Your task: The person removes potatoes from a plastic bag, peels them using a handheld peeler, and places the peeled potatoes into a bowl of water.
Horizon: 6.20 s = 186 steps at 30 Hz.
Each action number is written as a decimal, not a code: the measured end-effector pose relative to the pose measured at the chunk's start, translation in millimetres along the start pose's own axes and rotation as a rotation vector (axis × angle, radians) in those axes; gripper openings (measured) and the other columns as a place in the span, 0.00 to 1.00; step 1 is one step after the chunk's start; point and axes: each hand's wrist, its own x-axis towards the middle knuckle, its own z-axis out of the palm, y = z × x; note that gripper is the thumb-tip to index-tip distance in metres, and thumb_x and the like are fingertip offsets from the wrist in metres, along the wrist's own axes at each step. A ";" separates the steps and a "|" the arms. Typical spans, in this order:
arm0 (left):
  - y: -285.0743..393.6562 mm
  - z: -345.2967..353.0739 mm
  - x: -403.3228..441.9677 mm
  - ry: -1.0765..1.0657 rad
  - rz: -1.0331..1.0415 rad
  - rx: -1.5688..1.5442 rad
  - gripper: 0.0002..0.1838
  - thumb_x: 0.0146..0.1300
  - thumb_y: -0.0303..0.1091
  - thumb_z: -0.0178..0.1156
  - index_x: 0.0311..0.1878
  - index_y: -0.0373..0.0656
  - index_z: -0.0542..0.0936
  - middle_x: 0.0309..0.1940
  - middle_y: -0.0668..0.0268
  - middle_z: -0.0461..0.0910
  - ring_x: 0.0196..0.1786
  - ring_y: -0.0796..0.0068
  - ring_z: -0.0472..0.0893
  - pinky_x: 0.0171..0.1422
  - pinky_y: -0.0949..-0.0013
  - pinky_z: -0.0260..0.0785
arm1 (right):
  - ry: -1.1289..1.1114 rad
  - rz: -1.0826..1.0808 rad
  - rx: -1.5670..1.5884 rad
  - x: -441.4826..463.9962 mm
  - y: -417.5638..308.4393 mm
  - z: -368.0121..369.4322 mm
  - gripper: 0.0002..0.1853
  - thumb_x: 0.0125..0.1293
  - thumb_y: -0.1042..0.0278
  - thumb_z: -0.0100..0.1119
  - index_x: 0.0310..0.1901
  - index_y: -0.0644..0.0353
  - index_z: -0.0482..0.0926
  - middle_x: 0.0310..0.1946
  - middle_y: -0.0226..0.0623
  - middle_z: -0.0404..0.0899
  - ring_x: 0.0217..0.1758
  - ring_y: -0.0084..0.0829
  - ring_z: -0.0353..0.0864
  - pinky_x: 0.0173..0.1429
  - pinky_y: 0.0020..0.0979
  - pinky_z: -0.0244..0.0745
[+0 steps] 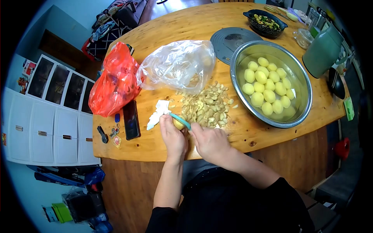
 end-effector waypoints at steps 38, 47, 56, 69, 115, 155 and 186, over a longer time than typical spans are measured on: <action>14.9 16.5 15.2 -0.011 -0.113 -0.185 0.13 0.82 0.47 0.47 0.47 0.48 0.71 0.33 0.69 0.75 0.25 0.80 0.67 0.26 0.74 0.57 | 0.030 0.156 0.139 19.4 21.7 -12.9 0.10 0.78 0.60 0.52 0.43 0.59 0.72 0.24 0.53 0.81 0.30 0.61 0.82 0.35 0.60 0.73; 20.1 29.3 16.8 0.053 -0.343 -0.432 0.17 0.84 0.48 0.46 0.46 0.45 0.73 0.35 0.63 0.78 0.30 0.72 0.75 0.31 0.68 0.68 | 0.137 -0.058 0.065 10.1 16.4 0.1 0.10 0.75 0.61 0.56 0.40 0.58 0.73 0.23 0.45 0.81 0.27 0.51 0.85 0.29 0.50 0.77; 9.6 29.7 8.0 0.085 -0.195 -0.247 0.22 0.84 0.48 0.42 0.42 0.40 0.74 0.34 0.61 0.78 0.27 0.75 0.72 0.30 0.70 0.65 | 0.170 -0.138 0.002 8.3 10.1 10.0 0.08 0.75 0.64 0.56 0.41 0.58 0.73 0.23 0.42 0.82 0.26 0.46 0.86 0.29 0.46 0.80; 17.2 -6.1 23.1 -0.187 -0.475 -0.544 0.17 0.83 0.49 0.42 0.48 0.48 0.74 0.39 0.62 0.79 0.29 0.75 0.71 0.26 0.74 0.60 | 0.036 0.135 0.254 19.2 19.3 -14.2 0.12 0.80 0.62 0.52 0.40 0.61 0.72 0.24 0.57 0.78 0.31 0.62 0.80 0.35 0.56 0.71; 12.6 19.4 14.0 0.019 -0.188 -0.305 0.14 0.81 0.42 0.42 0.46 0.44 0.72 0.35 0.63 0.76 0.28 0.72 0.72 0.27 0.73 0.62 | 0.040 -0.007 0.031 12.6 7.5 0.1 0.09 0.77 0.61 0.52 0.42 0.58 0.71 0.23 0.47 0.83 0.28 0.55 0.85 0.33 0.56 0.78; 22.8 3.0 34.4 -0.085 -0.248 -0.412 0.16 0.84 0.49 0.44 0.48 0.48 0.73 0.39 0.62 0.81 0.33 0.72 0.75 0.32 0.72 0.66 | 0.012 0.172 0.266 20.5 25.7 -3.6 0.11 0.79 0.59 0.51 0.43 0.59 0.71 0.23 0.54 0.80 0.29 0.63 0.81 0.35 0.59 0.73; 19.2 12.8 29.9 -0.061 -0.417 -0.550 0.21 0.82 0.54 0.46 0.48 0.45 0.77 0.34 0.61 0.78 0.29 0.72 0.71 0.27 0.74 0.64 | 0.042 0.129 0.338 21.1 26.5 -6.0 0.12 0.79 0.59 0.52 0.43 0.61 0.72 0.24 0.55 0.80 0.31 0.64 0.81 0.36 0.59 0.73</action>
